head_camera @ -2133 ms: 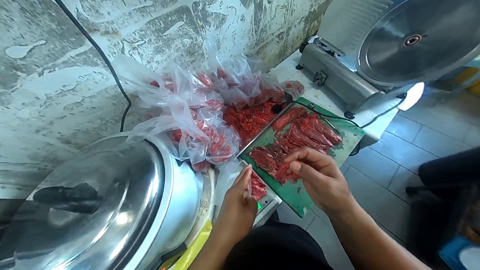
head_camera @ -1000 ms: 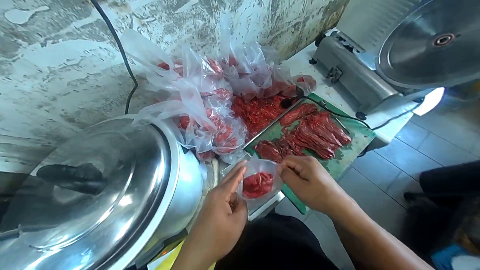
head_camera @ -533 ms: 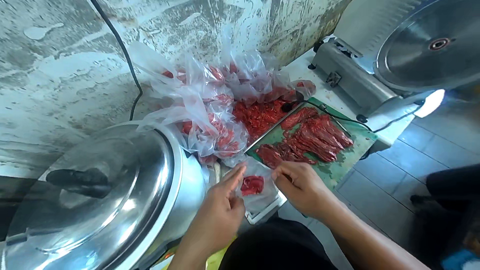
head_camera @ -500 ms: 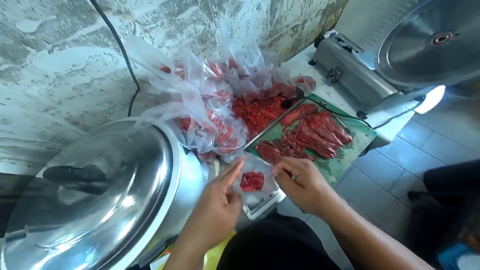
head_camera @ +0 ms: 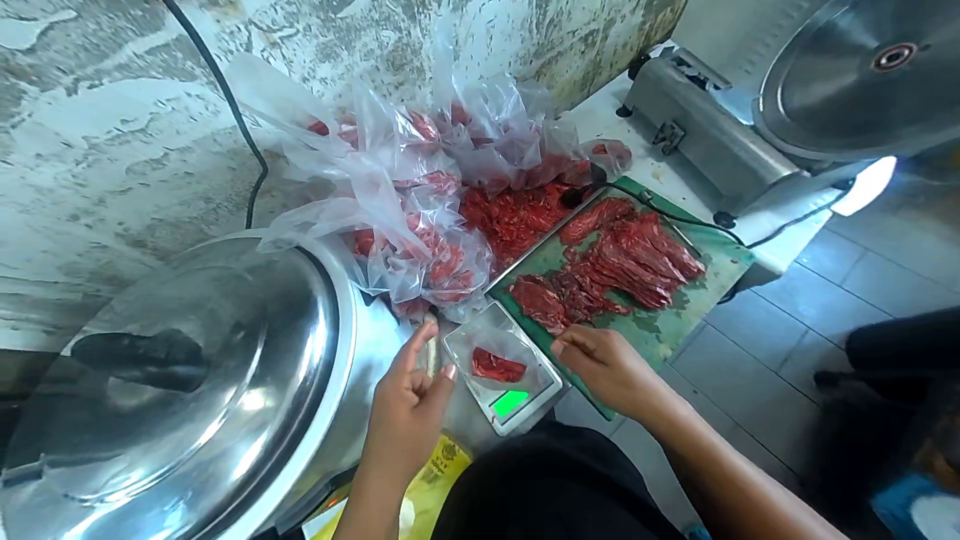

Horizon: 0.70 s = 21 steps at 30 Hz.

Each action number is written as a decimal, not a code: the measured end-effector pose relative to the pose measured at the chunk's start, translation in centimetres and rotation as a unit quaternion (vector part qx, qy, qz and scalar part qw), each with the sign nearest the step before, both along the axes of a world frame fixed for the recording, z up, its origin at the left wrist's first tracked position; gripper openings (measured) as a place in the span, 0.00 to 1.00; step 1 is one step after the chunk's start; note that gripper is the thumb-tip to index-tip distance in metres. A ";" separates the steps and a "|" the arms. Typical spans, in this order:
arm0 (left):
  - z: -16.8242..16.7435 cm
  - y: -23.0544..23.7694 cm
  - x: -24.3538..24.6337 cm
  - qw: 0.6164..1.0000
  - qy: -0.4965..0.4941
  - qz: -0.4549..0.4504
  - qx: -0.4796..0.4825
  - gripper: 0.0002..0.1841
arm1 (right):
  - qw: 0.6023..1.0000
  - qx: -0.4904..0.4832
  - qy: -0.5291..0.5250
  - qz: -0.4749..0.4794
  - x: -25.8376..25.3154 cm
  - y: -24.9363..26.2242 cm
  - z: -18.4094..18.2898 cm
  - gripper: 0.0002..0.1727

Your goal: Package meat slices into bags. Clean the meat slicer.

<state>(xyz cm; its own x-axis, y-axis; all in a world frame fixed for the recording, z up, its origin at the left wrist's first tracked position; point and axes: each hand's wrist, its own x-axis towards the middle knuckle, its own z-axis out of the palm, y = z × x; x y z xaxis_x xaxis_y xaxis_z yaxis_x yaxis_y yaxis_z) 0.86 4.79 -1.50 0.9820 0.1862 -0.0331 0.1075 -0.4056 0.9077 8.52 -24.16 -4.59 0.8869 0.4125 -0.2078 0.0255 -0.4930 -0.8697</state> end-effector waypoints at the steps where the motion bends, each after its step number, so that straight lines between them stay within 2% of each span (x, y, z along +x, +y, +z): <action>1: -0.3 0.2 -0.4 1.000 -0.003 0.014 -0.001 0.29 | 1.000 -0.015 0.004 -0.004 0.0 -0.2 -0.2 0.16; 5: -0.8 0.4 -2.3 1.000 0.002 0.031 -0.003 0.26 | 0.998 -0.047 0.032 -0.010 -0.5 -0.8 -1.1 0.12; 14: -2.4 -0.6 -4.7 0.999 0.045 0.016 0.002 0.23 | 0.996 -0.067 0.055 0.011 -0.9 -1.2 -2.3 0.11; 21: -2.5 -0.9 -5.0 0.998 0.056 0.005 0.026 0.21 | 0.994 -0.085 0.063 0.019 -0.2 -1.3 -2.9 0.11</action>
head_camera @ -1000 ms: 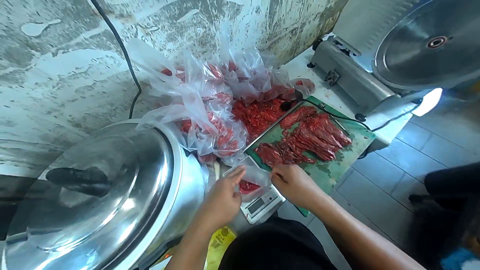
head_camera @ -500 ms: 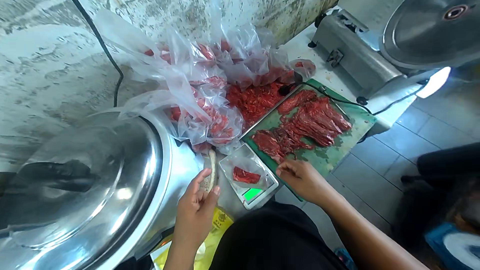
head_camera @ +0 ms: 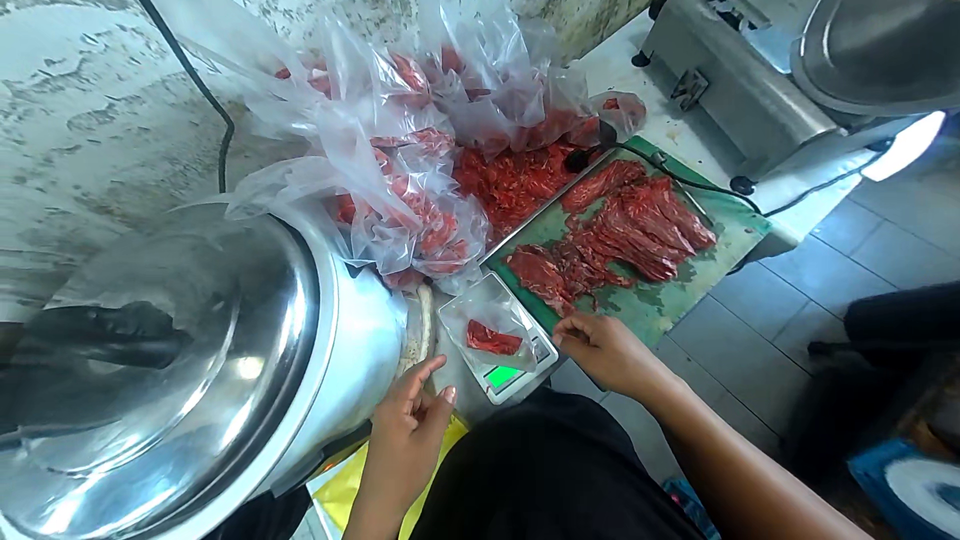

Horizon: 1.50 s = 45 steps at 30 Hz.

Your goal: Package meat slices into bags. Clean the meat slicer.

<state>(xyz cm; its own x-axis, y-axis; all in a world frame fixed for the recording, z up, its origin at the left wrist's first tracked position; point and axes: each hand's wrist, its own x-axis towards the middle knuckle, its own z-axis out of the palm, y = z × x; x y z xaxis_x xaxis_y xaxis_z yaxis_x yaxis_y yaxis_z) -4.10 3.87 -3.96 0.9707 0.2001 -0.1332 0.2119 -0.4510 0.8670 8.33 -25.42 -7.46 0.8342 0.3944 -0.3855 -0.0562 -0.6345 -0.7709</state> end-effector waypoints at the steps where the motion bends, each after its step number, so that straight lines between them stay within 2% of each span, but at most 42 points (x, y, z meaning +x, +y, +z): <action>1: 0.1 -0.1 0.1 1.000 -0.002 0.002 -0.001 0.21 | 1.000 -0.002 0.001 0.004 0.2 0.1 0.0 0.11; 5: 0.4 -0.2 -0.2 1.000 -0.005 0.010 -0.004 0.21 | 1.000 0.002 -0.006 0.019 1.5 0.6 0.0 0.10; 9: 0.8 -0.3 -0.9 1.000 0.002 0.023 -0.012 0.21 | 1.000 0.009 -0.006 0.016 5.3 1.1 0.5 0.11; 13: 1.1 -0.4 -1.7 0.998 0.022 0.050 -0.010 0.21 | 0.999 0.010 -0.042 0.007 9.3 2.2 3.4 0.10; 14: 1.2 -0.4 -2.0 0.998 0.024 0.062 -0.007 0.20 | 0.998 0.032 -0.055 0.006 9.5 2.6 4.5 0.10; 16: 1.2 -0.4 -2.4 0.996 0.019 0.089 -0.006 0.20 | 0.987 0.137 -0.081 0.016 8.7 3.7 7.1 0.07; 18: 0.8 -0.5 -2.9 0.994 0.014 0.111 -0.016 0.19 | 0.967 0.224 -0.091 0.075 7.1 5.0 9.2 0.08; 19: 0.5 -0.6 -3.1 0.992 0.008 0.119 -0.026 0.19 | 0.963 0.225 -0.092 0.116 6.2 5.9 9.8 0.09; 20: 0.3 -0.6 -3.2 0.992 0.003 0.119 -0.034 0.19 | 0.963 0.189 -0.095 0.168 5.5 6.8 10.0 0.09; 22: 0.2 -0.8 -3.3 0.993 0.009 0.114 -0.029 0.19 | 0.952 0.033 -0.097 0.287 4.7 8.8 9.4 0.13; 24: 0.2 -0.7 -3.3 0.995 0.015 0.102 -0.015 0.19 | 0.912 -0.131 -0.082 0.381 4.4 11.0 8.1 0.12; 27: -0.1 -0.5 -3.5 0.996 0.001 0.092 -0.012 0.20 | 0.871 -0.242 -0.064 0.424 4.3 12.5 6.2 0.09; 31: -0.6 0.0 -4.0 0.996 0.005 0.087 -0.028 0.20 | 0.854 -0.278 -0.069 0.435 3.8 13.0 4.8 0.11; 33: -0.9 0.3 -4.2 0.996 0.004 0.078 -0.035 0.20 | 0.861 -0.303 -0.072 0.401 3.2 13.5 4.1 0.12; 37: -1.2 1.1 -4.4 0.997 -0.001 0.057 -0.044 0.20 | 0.885 -0.303 -0.172 0.310 1.8 13.5 0.2 0.19; 39: -1.4 1.6 -4.7 0.997 -0.001 0.052 -0.050 0.20 | 0.885 -0.293 -0.209 0.294 1.5 13.4 -0.8 0.18; 42: -1.6 2.4 -5.2 0.998 0.005 0.049 -0.050 0.20 | 0.891 -0.276 -0.207 0.295 1.6 13.1 -0.1 0.17; 45: -1.8 2.9 -5.6 0.997 0.012 0.048 -0.052 0.20 | 0.904 -0.276 -0.136 0.298 2.3 12.8 2.4 0.18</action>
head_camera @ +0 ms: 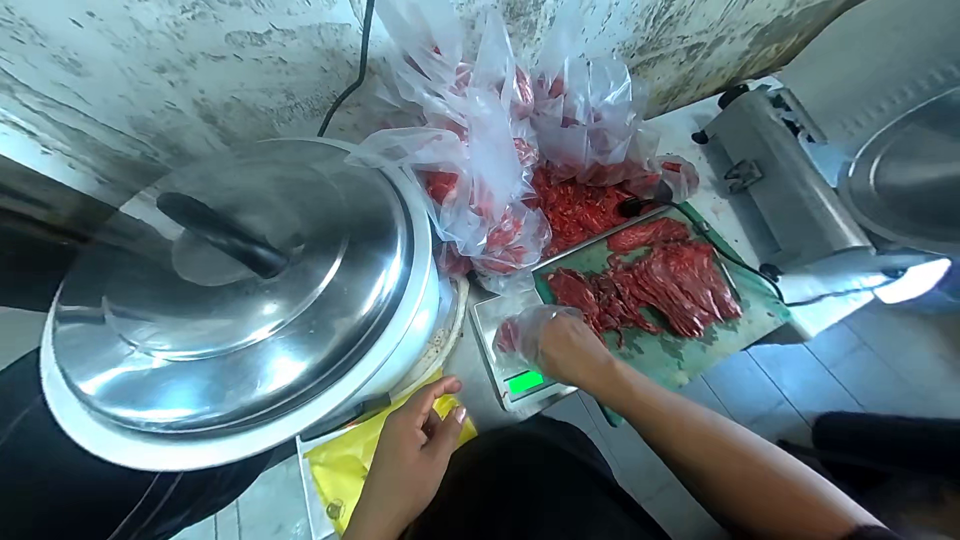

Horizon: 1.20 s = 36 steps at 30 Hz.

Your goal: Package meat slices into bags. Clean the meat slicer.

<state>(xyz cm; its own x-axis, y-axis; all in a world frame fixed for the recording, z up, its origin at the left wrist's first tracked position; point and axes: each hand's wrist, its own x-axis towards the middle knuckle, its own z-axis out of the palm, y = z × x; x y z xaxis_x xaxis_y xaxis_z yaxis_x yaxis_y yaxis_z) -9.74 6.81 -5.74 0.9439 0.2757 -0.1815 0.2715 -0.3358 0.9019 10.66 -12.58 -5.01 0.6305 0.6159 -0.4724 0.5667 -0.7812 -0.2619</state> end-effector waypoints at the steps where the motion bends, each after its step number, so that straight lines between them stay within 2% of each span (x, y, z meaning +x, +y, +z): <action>1: -0.2 0.1 -0.2 1.000 0.001 0.000 -0.003 0.20 | 1.000 0.001 0.024 -0.003 0.4 -0.3 0.7 0.16; 5: -0.9 0.1 -0.3 1.000 -0.001 0.001 -0.008 0.21 | 0.998 0.045 0.036 0.017 1.8 -1.4 1.3 0.13; 7: -1.0 -0.1 -0.3 1.000 -0.005 -0.005 -0.011 0.21 | 0.999 0.011 0.039 0.024 1.5 -0.8 0.8 0.13; 10: -0.8 -0.6 0.0 1.000 -0.005 -0.005 -0.016 0.20 | 0.997 -0.046 0.061 0.027 0.9 0.5 -1.0 0.18; 16: -1.2 -1.4 -0.4 1.000 -0.004 0.015 -0.012 0.21 | 0.997 -0.051 0.043 0.032 0.4 1.3 -3.0 0.21; 23: -1.9 -2.9 -1.0 1.000 0.009 0.026 -0.014 0.21 | 0.994 -0.065 0.072 0.044 1.3 1.3 -1.3 0.17; 28: -1.6 -3.6 -0.9 0.999 0.014 0.030 -0.012 0.21 | 0.994 -0.093 0.048 0.031 2.2 2.5 -1.0 0.20; 36: -2.1 -4.6 -1.2 0.999 0.024 0.031 -0.012 0.21 | 0.992 -0.107 0.053 0.039 2.5 1.7 -0.4 0.17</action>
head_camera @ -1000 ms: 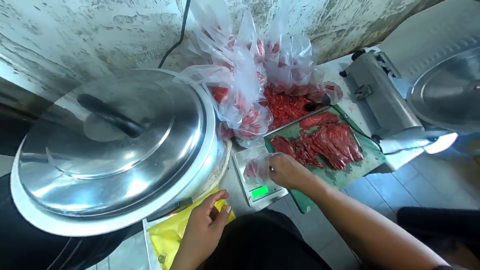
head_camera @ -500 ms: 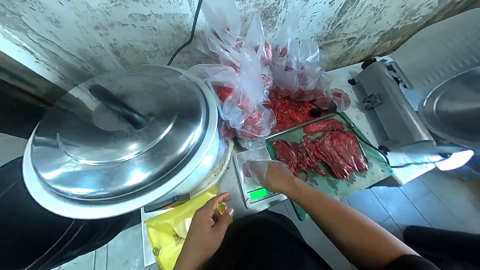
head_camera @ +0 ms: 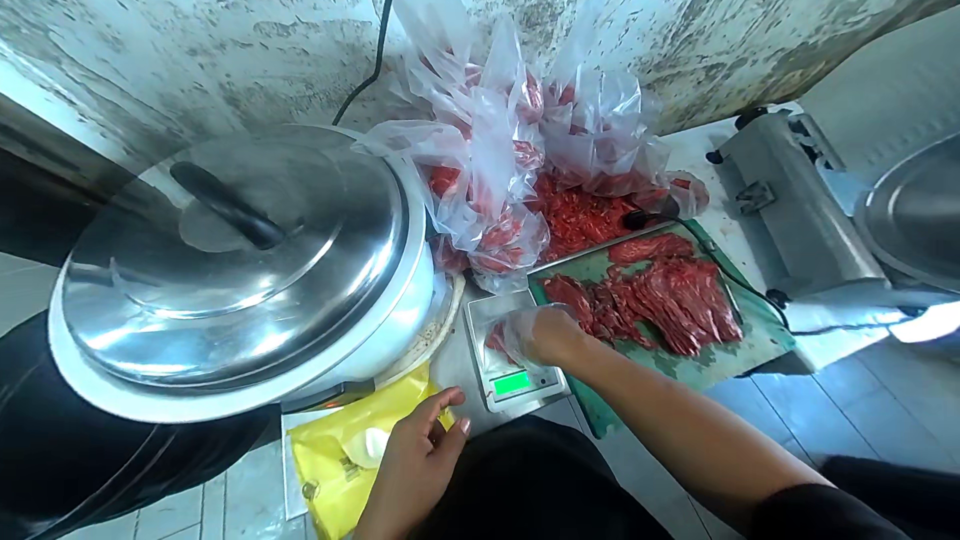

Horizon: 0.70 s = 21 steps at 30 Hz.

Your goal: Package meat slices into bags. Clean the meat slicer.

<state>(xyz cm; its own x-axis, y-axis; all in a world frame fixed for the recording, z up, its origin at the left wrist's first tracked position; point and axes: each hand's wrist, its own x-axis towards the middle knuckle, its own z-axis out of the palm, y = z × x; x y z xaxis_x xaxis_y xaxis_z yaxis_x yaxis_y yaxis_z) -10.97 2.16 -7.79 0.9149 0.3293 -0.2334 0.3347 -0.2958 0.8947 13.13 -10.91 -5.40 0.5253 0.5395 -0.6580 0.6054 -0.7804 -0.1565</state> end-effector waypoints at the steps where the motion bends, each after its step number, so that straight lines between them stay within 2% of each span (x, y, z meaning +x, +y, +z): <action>1: -0.1 -0.1 0.0 1.000 0.000 -0.002 -0.002 0.21 | 1.000 -0.014 0.003 0.004 -0.1 0.1 0.2 0.17; 9: 0.3 -0.3 0.3 1.000 -0.006 -0.001 -0.004 0.20 | 0.999 -0.022 -0.017 -0.018 0.2 0.1 -0.9 0.17; 14: -0.3 -0.4 -0.3 1.000 -0.006 0.001 -0.007 0.21 | 0.997 -0.054 0.015 0.054 0.8 0.1 -0.4 0.17; 17: -0.4 -0.4 -0.5 1.000 -0.019 0.005 -0.014 0.21 | 0.993 -0.018 0.018 0.118 1.8 -0.6 -1.1 0.15; 20: -0.4 -0.1 -0.8 1.000 -0.007 0.011 -0.011 0.21 | 0.986 0.051 0.042 0.155 2.3 -1.4 1.7 0.16; 21: -0.3 0.0 -1.0 1.000 -0.001 0.012 -0.011 0.21 | 0.986 0.077 0.056 0.139 2.4 -1.9 2.6 0.16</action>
<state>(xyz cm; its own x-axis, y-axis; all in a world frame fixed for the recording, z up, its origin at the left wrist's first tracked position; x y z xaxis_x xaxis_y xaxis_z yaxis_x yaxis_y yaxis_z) -11.94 2.14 -8.11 0.9075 0.3461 -0.2380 0.3389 -0.2685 0.9017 15.53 -12.85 -2.76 0.2719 0.7504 -0.6024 0.7648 -0.5485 -0.3380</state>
